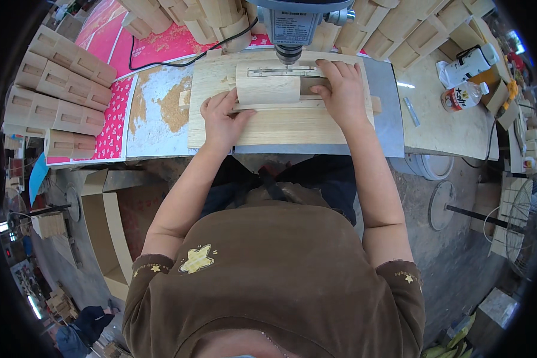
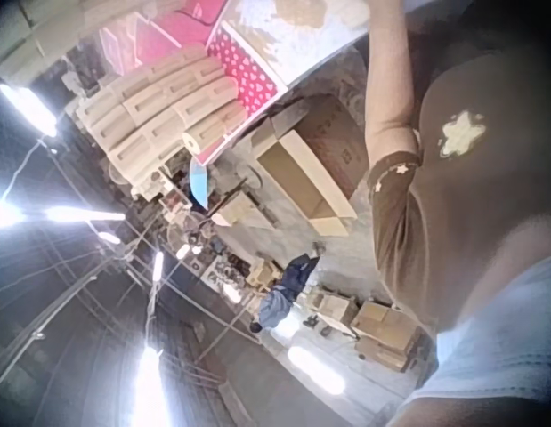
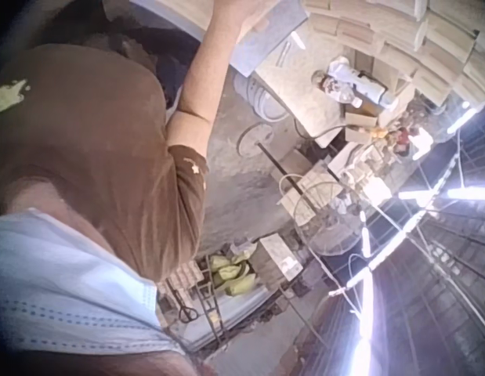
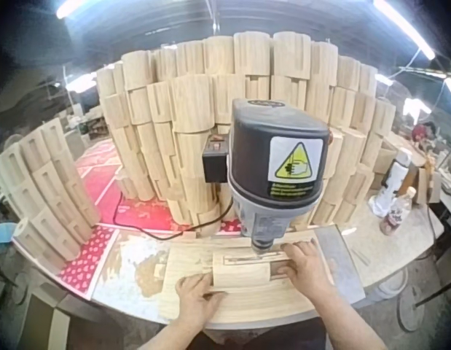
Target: The recorder uses a drill press to drill precision holes into the tops of cylindrical wooden blocks.
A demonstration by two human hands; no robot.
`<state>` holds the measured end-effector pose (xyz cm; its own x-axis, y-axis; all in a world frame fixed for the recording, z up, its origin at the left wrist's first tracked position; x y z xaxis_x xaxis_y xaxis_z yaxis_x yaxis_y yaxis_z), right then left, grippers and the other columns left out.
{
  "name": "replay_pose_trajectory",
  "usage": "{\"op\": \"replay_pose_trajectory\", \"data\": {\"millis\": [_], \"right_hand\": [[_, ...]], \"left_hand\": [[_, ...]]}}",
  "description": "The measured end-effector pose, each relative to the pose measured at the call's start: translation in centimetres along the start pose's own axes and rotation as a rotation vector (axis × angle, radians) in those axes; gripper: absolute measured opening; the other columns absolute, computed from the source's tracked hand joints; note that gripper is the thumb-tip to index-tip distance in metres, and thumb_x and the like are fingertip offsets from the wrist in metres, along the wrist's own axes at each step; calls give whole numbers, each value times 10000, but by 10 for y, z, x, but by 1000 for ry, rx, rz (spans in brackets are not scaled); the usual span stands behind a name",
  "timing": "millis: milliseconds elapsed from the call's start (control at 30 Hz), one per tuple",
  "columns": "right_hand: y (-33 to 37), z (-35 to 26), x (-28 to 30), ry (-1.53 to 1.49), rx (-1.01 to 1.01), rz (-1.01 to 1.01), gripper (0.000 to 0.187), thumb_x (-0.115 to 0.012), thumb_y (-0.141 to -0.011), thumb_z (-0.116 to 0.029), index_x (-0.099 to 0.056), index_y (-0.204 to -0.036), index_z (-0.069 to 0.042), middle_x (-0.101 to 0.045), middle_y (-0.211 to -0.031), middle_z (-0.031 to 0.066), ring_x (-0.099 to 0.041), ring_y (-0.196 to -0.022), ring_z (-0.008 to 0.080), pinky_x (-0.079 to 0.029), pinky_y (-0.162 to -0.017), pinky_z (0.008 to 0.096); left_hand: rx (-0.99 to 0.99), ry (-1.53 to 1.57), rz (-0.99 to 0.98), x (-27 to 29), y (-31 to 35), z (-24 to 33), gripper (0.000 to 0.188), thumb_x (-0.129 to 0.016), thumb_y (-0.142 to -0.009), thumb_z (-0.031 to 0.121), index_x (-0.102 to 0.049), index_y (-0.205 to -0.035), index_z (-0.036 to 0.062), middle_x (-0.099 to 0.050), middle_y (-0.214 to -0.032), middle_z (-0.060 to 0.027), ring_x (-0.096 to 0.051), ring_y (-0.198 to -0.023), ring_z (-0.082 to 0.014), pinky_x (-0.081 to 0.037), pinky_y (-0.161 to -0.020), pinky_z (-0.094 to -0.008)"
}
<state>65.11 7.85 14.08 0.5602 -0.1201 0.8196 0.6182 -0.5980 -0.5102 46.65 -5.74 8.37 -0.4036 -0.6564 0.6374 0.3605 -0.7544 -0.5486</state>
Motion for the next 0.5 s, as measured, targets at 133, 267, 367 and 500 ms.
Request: {"op": "replay_pose_trajectory", "data": {"millis": [133,267,367,500], "right_hand": [[-1,11,7,-327,-118,9,516,-729,-735,-107,-516,-1204,-77,-588,-1069,97,-545,-1042,254,-398,-940,420],[-10,26,37,-725,-158,235,470,-707,-767,-79,-508,-1192,-54,-579,-1071,68,-501,-1069,188,-397,-922,327],[-56,40,102,-508,-36,459,420,-609,-872,-113,-456,-1260,-61,-553,-1131,54,-533,-1044,172,-441,-903,339],[-130,4,158,-610,1,478,224,-501,-934,-189,-574,-1050,-11,-587,-859,58,-548,-779,130,-443,-703,273]], "left_hand": [[3,2,-5,-1,-3,-2,538,-797,-589,225,-631,-1090,121,-634,-867,0,-559,-891,-199,-299,-902,-407],[-32,-68,-76,0,-6,-1,535,-792,-594,254,-634,-1087,116,-625,-829,14,-550,-844,-189,-308,-863,-399],[-47,-85,-64,2,-4,-2,539,-789,-600,271,-635,-1085,95,-610,-803,17,-537,-828,-190,-314,-834,-386],[-66,-52,-94,-4,-9,3,534,-790,-600,270,-639,-1074,75,-595,-780,17,-529,-827,-192,-319,-819,-373]]}}
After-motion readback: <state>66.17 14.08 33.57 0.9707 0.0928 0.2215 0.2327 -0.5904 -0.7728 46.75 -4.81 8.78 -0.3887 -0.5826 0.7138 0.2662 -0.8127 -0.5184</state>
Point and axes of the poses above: each hand's wrist, its own y-axis away from the middle knuckle, its own x-axis out of the back of the hand, z = x × y, the point moved 9 cm from there along -y, towards the middle knuckle
